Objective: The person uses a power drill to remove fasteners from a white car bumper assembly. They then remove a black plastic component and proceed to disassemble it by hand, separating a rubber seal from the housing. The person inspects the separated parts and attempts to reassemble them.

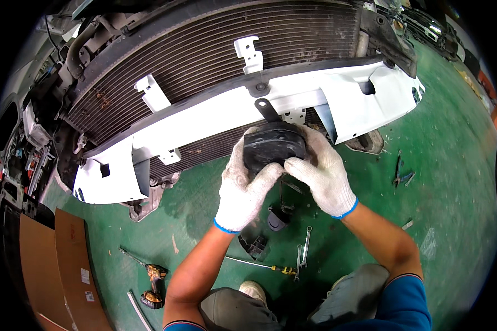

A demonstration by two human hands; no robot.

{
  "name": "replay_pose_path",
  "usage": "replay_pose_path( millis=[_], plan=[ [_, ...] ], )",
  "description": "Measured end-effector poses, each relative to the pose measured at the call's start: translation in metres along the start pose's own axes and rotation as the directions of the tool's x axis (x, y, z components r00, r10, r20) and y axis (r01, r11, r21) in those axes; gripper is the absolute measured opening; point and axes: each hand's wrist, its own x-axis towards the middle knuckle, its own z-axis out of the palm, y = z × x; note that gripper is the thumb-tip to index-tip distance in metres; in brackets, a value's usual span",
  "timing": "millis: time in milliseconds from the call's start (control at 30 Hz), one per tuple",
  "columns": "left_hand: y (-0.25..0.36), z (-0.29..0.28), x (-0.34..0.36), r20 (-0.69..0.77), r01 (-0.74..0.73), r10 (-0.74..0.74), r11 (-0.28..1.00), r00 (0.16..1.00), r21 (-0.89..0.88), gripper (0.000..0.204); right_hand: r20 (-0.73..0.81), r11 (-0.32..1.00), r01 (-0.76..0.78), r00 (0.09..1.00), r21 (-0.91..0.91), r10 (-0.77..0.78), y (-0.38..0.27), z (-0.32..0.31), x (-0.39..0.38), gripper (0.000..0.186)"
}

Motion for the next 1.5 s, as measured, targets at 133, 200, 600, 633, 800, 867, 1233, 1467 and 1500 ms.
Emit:
replay_pose_path(
  millis=[133, 200, 600, 633, 800, 867, 1233, 1467, 1500],
  plan=[
    [0.002, 0.001, 0.001, -0.056, 0.074, -0.083, 0.987, 0.995, -0.143, 0.060, 0.043, 0.997, -0.013, 0.999, 0.079, 0.010, 0.008, 0.002, -0.002, 0.071],
    [0.003, 0.002, 0.000, -0.086, 0.095, -0.110, 0.982, 0.990, -0.163, 0.061, 0.049, 0.999, -0.050, 0.998, -0.007, 0.051, 0.009, -0.002, -0.005, 0.072],
    [0.017, 0.000, 0.007, -0.144, 0.129, -0.268, 0.785, 0.953, -0.606, 0.061, 0.024, 0.954, 0.105, 0.994, -0.280, -0.102, 0.002, -0.004, -0.014, 0.075],
    [0.022, 0.000, 0.008, -0.143, 0.124, -0.273, 0.766, 0.951, -0.631, 0.060, 0.028, 0.949, 0.113, 0.994, -0.295, -0.110, -0.001, -0.003, -0.013, 0.075],
    [0.031, 0.006, 0.015, -0.162, 0.064, -0.189, 0.820, 0.969, -0.568, 0.057, 0.039, 0.943, 0.122, 0.993, -0.310, -0.115, -0.013, 0.000, -0.009, 0.074],
    [0.034, 0.008, 0.016, -0.171, 0.049, -0.166, 0.843, 0.971, -0.536, 0.057, 0.032, 0.936, 0.111, 0.994, -0.335, -0.107, -0.017, 0.002, -0.007, 0.073],
    [0.038, 0.008, 0.019, -0.192, 0.089, -0.122, 0.981, 0.974, -0.171, 0.058, 0.037, 0.950, 0.056, 0.998, -0.307, -0.046, -0.017, -0.003, -0.002, 0.073],
    [0.032, 0.008, 0.016, -0.167, 0.104, -0.122, 0.988, 0.978, -0.115, 0.057, 0.038, 0.976, 0.027, 0.999, -0.217, -0.019, -0.006, -0.006, -0.003, 0.073],
    [0.030, 0.007, 0.015, -0.164, 0.091, -0.103, 0.993, 0.981, -0.080, 0.057, 0.044, 0.976, 0.028, 0.999, -0.215, -0.019, -0.007, -0.006, -0.002, 0.073]
  ],
)
